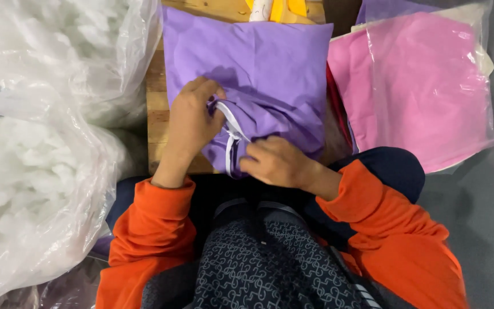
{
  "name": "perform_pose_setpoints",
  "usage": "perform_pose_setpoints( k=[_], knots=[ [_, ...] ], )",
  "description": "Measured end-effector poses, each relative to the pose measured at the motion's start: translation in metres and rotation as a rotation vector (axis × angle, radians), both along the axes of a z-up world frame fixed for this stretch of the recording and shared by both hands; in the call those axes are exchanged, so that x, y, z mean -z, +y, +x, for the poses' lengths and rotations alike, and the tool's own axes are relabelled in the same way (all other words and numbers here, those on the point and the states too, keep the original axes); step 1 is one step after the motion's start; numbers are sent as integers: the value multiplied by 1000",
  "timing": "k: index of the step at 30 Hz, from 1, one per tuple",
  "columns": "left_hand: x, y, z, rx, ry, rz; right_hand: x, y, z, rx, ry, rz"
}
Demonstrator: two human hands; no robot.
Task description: Stuffing a purple fabric pouch with white polyester fiberfill to create a cushion.
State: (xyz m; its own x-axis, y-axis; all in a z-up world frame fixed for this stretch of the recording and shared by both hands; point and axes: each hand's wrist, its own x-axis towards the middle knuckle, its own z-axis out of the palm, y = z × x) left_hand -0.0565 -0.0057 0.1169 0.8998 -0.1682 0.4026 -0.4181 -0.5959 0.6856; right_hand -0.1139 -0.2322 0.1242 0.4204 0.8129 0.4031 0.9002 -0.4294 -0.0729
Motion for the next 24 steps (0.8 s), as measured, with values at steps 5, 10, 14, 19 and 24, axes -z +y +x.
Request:
perform_pose_setpoints(
  k=[5, 10, 14, 19, 24],
  knots=[
    [-22, 15, -10, -190, -179, -62, 39, -38, 7, 337, -3, -505],
    [-32, 27, -14, -395, -387, 110, -59, -75, 26, 664, -225, -472],
    [-53, 30, -24, -480, -428, 72, -104, -98, 28, 849, -254, -332],
    [-83, 25, -48, -386, -289, 43, -139, -105, 37, 733, 161, -229],
    [-173, 1, -84, -420, -428, 111, -206, -113, 21, 446, -212, 226]
  ],
)
